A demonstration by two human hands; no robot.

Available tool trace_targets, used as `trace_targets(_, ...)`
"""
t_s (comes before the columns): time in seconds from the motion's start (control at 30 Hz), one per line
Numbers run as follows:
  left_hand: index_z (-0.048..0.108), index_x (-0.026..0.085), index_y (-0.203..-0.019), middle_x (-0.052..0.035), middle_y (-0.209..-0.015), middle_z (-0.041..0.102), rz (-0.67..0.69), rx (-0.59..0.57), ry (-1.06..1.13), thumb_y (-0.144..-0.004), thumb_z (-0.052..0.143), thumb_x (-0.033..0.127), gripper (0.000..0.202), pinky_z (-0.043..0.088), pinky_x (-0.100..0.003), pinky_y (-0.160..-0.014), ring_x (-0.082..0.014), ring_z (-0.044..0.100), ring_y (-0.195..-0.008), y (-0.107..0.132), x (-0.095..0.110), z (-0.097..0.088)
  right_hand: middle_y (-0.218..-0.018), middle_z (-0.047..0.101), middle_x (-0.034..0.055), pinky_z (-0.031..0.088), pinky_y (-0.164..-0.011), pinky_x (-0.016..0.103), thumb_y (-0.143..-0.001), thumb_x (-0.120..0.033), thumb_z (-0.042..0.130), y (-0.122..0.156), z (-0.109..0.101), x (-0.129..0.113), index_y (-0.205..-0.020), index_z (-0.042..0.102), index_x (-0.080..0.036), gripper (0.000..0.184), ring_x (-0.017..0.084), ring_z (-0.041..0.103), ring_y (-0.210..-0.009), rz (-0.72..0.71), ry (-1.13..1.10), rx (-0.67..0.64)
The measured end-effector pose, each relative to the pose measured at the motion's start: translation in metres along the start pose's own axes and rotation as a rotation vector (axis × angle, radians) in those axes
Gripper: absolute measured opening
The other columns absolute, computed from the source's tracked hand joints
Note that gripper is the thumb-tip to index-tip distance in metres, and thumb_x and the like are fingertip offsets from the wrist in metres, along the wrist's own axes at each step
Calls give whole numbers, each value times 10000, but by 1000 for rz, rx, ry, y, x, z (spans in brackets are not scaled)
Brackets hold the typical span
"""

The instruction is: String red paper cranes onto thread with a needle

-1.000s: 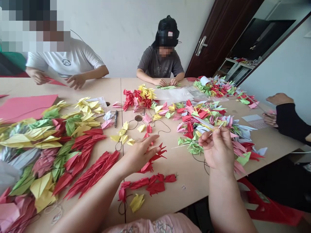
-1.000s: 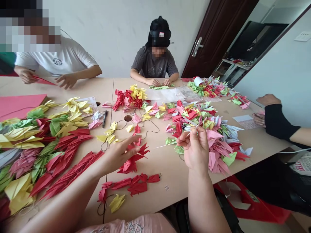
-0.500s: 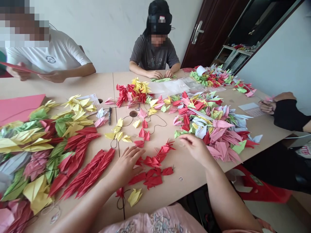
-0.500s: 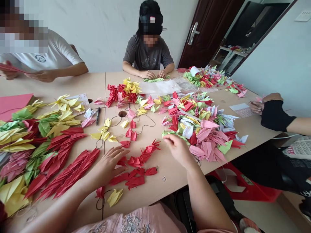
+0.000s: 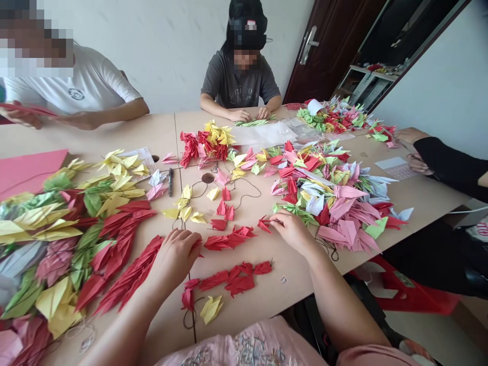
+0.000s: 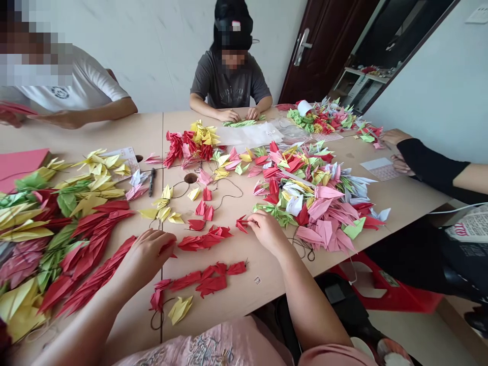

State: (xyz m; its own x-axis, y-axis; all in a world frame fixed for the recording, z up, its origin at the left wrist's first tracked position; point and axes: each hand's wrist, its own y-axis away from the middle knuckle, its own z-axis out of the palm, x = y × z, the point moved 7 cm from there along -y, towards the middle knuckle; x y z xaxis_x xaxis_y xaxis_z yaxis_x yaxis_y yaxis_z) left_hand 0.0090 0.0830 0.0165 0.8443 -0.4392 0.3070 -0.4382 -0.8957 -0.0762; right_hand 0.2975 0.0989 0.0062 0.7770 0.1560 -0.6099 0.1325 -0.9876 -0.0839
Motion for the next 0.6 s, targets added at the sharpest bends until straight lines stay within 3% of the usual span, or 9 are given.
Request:
trace_targets(0.2, 681, 189, -928, -87, -859, 713, -19, 3, 16, -878, 470, 224, 220, 484, -406, -755, -293, 621, -834, 1, -4, 3, -947, 659, 74, 522, -732, 312, -897, -131, 567, 2, -8, -16, -933, 700, -178, 146, 181, 645, -790, -39, 5, 2)
trace_targets(0.4, 700, 203, -991, -87, -910, 724, -8, -2, 46, -847, 491, 204, 254, 506, -410, -769, -296, 642, -864, 2, -3, 8, -918, 663, 73, 517, -800, 321, -845, -160, 692, -3, 18, -52, -985, 718, -166, 142, 200, 648, -842, -151, 38, -106)
trace_targets(0.6, 706, 204, -979, -86, -904, 712, 1, -10, 66, -880, 496, 205, 232, 495, -399, -772, -279, 629, -864, 5, -5, 13, -876, 673, 60, 503, -788, 310, -847, -65, 640, -9, 37, -60, -922, 727, -171, 156, 193, 644, -844, -190, 77, -175)
